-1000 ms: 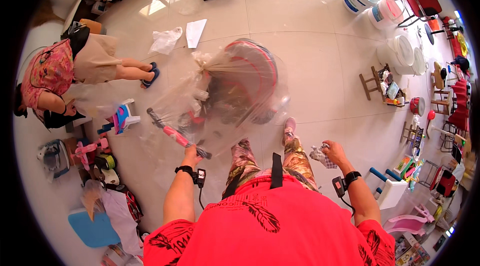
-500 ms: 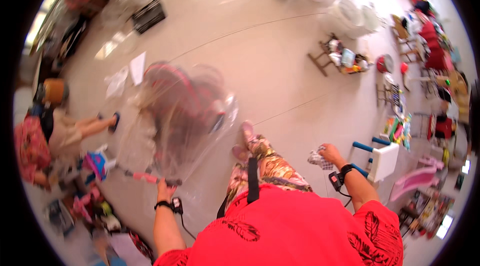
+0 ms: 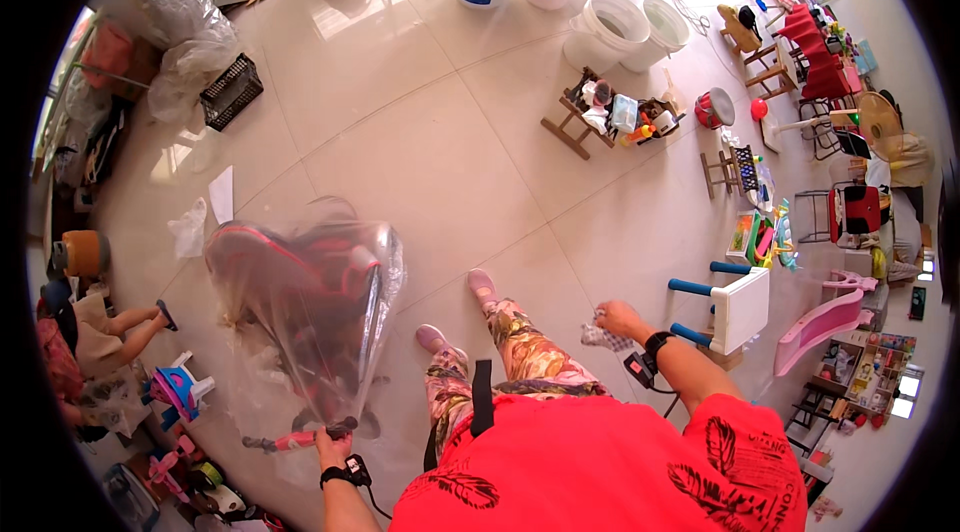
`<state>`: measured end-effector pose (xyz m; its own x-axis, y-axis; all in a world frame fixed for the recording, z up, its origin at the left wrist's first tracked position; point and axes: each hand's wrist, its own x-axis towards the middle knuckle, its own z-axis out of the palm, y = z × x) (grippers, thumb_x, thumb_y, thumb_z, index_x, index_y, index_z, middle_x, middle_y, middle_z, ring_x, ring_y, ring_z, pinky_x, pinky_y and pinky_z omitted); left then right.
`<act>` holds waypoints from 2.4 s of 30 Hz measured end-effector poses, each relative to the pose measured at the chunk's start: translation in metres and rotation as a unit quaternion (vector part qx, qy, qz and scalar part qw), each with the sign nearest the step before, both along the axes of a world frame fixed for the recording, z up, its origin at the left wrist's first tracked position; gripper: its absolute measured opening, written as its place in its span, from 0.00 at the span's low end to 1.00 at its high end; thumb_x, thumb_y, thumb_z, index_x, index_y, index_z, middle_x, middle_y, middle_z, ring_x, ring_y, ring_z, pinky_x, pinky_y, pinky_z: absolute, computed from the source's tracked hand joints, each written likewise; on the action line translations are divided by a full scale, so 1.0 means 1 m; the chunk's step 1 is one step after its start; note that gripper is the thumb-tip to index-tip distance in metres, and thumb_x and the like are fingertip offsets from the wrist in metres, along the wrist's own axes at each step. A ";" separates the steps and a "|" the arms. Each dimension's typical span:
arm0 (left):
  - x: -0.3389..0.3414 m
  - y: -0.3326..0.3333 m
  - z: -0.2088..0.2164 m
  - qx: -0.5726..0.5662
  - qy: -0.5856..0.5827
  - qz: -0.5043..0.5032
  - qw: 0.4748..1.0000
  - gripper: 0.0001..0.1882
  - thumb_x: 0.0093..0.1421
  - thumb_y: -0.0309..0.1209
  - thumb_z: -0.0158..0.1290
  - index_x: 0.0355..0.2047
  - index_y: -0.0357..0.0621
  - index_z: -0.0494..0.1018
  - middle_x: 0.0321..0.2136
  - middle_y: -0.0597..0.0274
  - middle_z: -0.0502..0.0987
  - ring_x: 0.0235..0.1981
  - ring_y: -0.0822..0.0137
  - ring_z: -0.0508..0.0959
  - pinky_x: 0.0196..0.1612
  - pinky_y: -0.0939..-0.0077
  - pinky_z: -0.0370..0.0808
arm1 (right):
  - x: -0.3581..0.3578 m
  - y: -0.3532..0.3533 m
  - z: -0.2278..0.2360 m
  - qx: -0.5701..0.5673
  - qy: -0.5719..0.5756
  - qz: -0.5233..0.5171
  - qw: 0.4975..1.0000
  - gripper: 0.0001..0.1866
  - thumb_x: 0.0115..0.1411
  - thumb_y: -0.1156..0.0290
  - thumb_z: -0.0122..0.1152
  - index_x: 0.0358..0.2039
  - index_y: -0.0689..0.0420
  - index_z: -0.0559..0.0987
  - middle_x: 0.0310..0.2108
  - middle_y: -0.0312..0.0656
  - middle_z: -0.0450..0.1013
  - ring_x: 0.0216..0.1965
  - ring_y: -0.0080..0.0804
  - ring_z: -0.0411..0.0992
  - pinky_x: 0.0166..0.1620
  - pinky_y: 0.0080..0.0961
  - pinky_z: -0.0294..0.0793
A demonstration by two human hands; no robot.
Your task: The person removes a large plastic bag from a red child's tricycle, unfolds the handlebars and frame, and wipes the parts with a cloth.
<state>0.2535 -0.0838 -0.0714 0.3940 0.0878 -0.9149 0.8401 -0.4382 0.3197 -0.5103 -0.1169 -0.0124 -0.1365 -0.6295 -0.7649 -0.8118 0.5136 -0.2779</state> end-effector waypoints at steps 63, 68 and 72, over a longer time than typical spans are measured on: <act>-0.395 0.199 0.109 -0.030 -0.341 -0.104 0.934 0.37 0.49 0.43 0.64 0.53 0.35 0.63 0.48 0.50 0.70 0.44 0.56 0.76 0.46 0.65 0.75 | -0.008 -0.132 0.085 0.011 -0.081 0.551 0.830 0.19 0.49 0.56 0.65 0.31 0.60 0.80 0.23 0.49 0.74 0.26 0.42 0.74 0.31 0.35 0.71; -0.309 0.182 0.067 0.063 -0.491 -0.226 0.839 0.50 0.43 0.43 0.67 0.58 0.31 0.54 0.59 0.40 0.56 0.60 0.49 0.58 0.62 0.62 0.57 | 0.049 -0.073 0.090 -0.003 -0.184 0.586 0.789 0.16 0.48 0.60 0.66 0.34 0.56 0.81 0.29 0.45 0.77 0.31 0.42 0.76 0.36 0.32 0.74; -0.274 0.178 0.035 0.026 -0.423 -0.249 0.871 0.48 0.43 0.41 0.66 0.59 0.36 0.55 0.49 0.39 0.69 0.52 0.48 0.70 0.54 0.63 0.67 | 0.099 -0.028 0.119 0.015 -0.181 0.609 0.772 0.17 0.48 0.60 0.67 0.35 0.56 0.80 0.27 0.46 0.76 0.30 0.42 0.75 0.34 0.31 0.73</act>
